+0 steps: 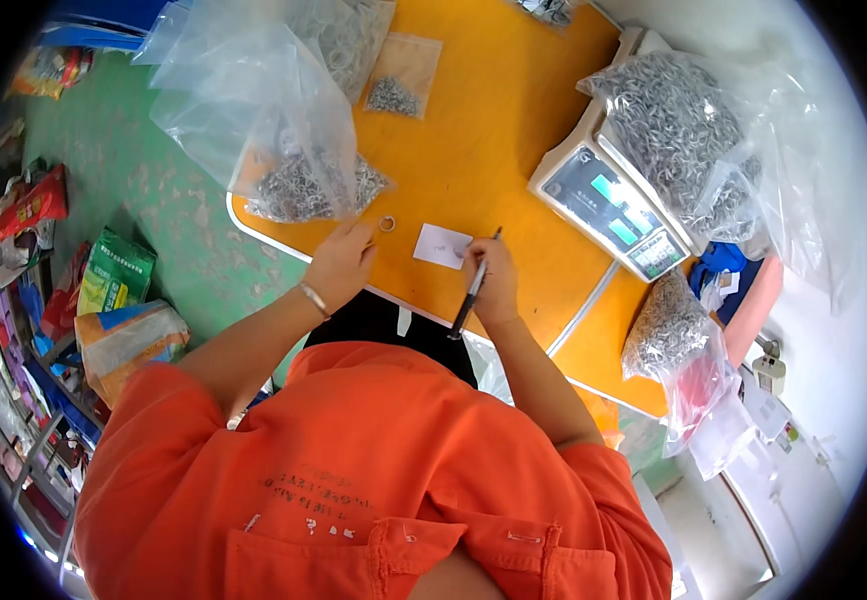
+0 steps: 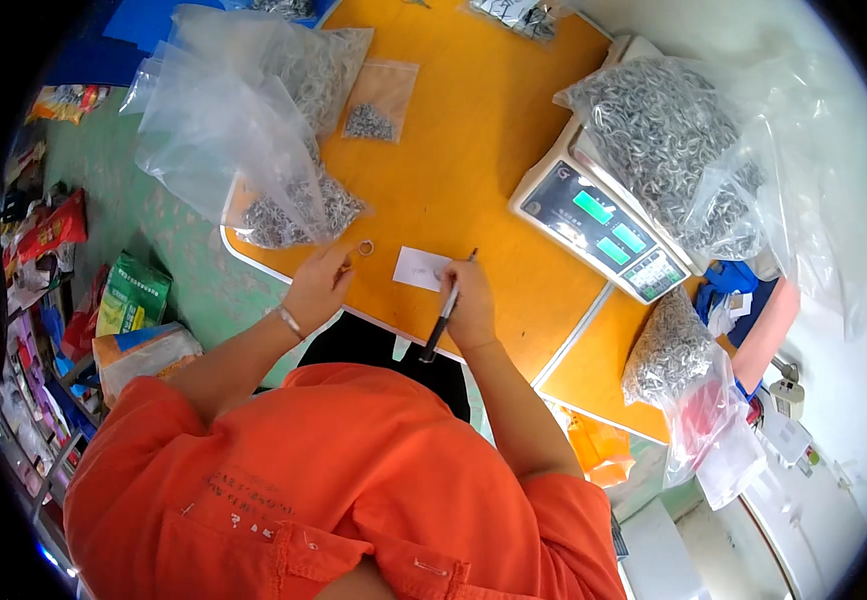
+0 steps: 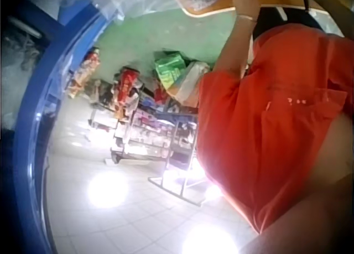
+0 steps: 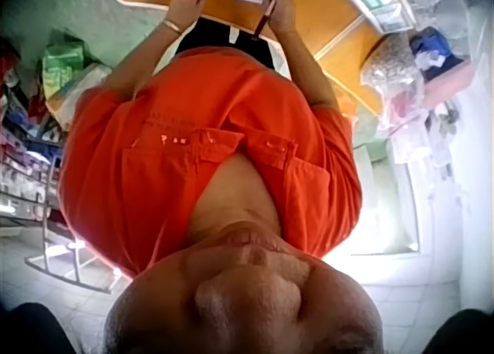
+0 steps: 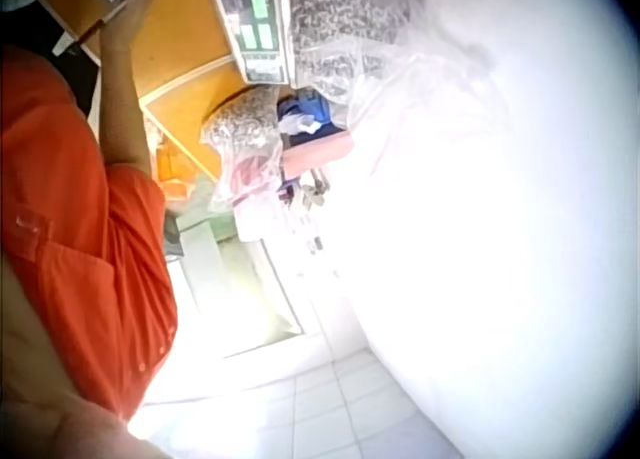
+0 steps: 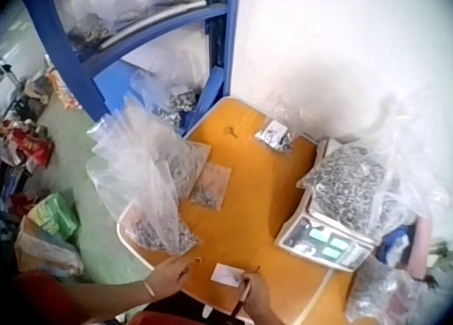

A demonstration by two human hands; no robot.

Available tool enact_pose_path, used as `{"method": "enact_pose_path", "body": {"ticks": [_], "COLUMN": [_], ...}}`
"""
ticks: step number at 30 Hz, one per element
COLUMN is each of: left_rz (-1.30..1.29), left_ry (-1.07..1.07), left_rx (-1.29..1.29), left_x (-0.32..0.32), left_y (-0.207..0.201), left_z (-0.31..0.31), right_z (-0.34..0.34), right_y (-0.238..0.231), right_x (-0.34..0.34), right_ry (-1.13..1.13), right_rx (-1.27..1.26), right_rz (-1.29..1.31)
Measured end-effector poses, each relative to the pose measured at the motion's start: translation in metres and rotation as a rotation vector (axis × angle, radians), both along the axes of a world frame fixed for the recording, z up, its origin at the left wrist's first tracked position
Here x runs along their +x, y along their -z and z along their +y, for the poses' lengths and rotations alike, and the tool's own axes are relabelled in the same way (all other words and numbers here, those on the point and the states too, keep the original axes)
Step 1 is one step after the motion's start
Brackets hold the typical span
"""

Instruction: The person places a plastic bag containing metal parts onto a digital scale, writes on a small card, and then sorts through small metal parts by hand on a table, occasionally placing them onto the scale to check their weight.

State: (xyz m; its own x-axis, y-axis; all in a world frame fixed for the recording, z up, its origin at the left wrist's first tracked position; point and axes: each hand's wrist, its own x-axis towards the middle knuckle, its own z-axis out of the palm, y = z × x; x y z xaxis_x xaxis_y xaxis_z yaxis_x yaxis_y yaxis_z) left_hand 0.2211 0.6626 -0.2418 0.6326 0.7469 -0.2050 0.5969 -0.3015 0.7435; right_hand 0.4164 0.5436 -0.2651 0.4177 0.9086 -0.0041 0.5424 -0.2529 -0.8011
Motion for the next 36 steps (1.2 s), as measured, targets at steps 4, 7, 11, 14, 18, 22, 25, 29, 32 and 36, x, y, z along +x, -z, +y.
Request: {"method": "enact_pose_path", "body": {"ticks": [4, 7, 11, 14, 18, 22, 25, 29, 32, 36], "left_rz": [0.038, 0.094, 0.259, 0.135, -0.054, -0.196, -0.263, -0.339, -0.524, -0.397], "left_ry": [0.066, 0.126, 0.093, 0.104, 0.194, 0.169, 0.203, 0.278, 0.385, 0.310], "left_rx": [0.048, 0.068, 0.041, 0.149, 0.152, 0.043, 0.079, -0.016, 0.185, 0.307], "left_x": [0.014, 0.005, -0.006, -0.008, -0.004, 0.045, 0.115, 0.206, 0.288, 0.395], "left_y": [0.009, 0.022, 0.014, 0.006, -0.011, -0.045, -0.082, -0.124, -0.147, -0.159], "left_z": [0.006, 0.011, 0.012, 0.010, 0.013, 0.038, 0.061, 0.074, 0.074, 0.098], "right_z": [-0.022, -0.031, -0.029, -0.037, -0.056, -0.070, -0.081, -0.063, -0.041, 0.011], "right_y": [0.003, 0.002, -0.011, -0.010, -0.030, -0.084, -0.126, -0.169, -0.164, -0.182], "right_x": [0.024, 0.035, 0.036, 0.041, 0.063, 0.133, 0.195, 0.250, 0.317, 0.364], "right_ry": [0.107, 0.101, 0.096, 0.080, 0.344, 0.711, 0.799, 0.703, 0.594, 0.148], "right_rx": [-0.093, -0.265, -0.418, -0.449, -0.186, 0.156, 0.183, 0.154, 0.149, -0.037], "right_rz": [-0.133, -0.288, -0.321, -0.329, -0.121, -0.157, -0.515, -0.651, -0.772, -0.341]}}
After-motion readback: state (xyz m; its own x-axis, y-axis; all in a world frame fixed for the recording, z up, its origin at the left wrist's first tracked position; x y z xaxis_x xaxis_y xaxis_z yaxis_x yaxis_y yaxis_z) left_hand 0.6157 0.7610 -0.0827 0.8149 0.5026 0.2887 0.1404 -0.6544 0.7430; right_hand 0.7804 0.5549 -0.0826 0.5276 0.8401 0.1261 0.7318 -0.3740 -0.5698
